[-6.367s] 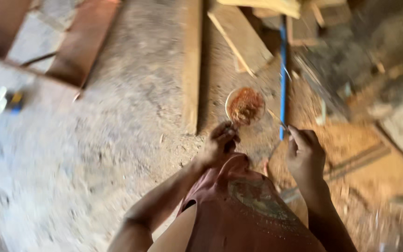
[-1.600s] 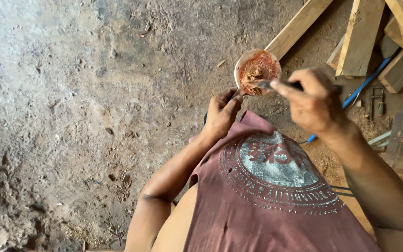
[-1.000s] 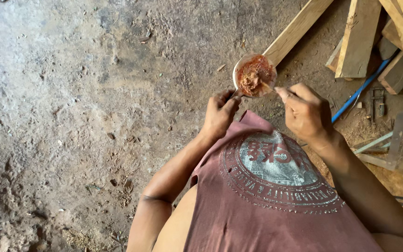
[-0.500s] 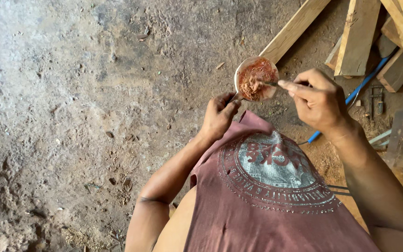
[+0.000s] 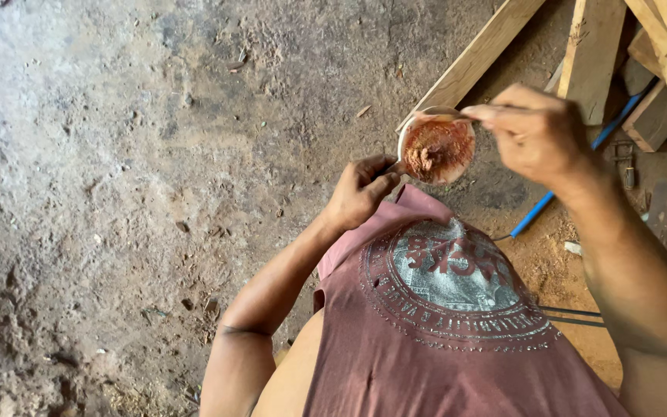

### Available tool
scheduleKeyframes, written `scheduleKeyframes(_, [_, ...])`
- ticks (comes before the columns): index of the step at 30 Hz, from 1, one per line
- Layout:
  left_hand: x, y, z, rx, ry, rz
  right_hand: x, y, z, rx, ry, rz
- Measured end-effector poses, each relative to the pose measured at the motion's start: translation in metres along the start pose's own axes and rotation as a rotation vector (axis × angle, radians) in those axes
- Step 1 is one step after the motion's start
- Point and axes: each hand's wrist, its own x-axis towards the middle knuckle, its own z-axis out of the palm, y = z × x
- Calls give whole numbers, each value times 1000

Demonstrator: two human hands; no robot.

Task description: The person sits on the floor holding a bowl of reddish wood filler and uses a small stick to dab filler into holes and gaps along the edge of a wooden cabinet frame. They work along the frame section by section, then stand and reposition the cabinet before continuing to fill spots.

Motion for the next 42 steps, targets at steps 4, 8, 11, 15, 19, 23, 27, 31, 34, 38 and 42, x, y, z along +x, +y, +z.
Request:
scheduleKeyframes(4, [4,4,1,-14,29,82,0,-1,12,206,-80,-28])
scheduleKeyframes(8, [3,4,2,-28,113,37,-8,-6,6,79,24,-32])
scheduleKeyframes(11, [2,4,5,-123,193,72,-16,-24,7,105,-5,188])
scheduleKeyframes(15, [11,0,23,-263,299,59,-22,-65,23,160,71,372])
scheduleKeyframes(19, [30,-8,43,-207,408,211,-18,-93,36,187,129,439])
scheduleKeyframes(23, [40,-13,49,31,456,170,-9,-99,34,158,99,434])
scheduleKeyframes(27, [39,-14,46,6,396,171,1,-90,24,53,128,503])
scheduleKeyframes(31, [40,-13,39,-160,323,131,8,-79,21,-94,237,220])
scheduleKeyframes(34, [43,-13,31,-242,327,137,8,-72,19,-15,164,182])
scheduleKeyframes(38, [38,-14,22,-134,331,119,8,-58,16,23,54,274])
scheduleKeyframes(42, [35,-15,15,-102,357,89,21,-54,28,15,38,213])
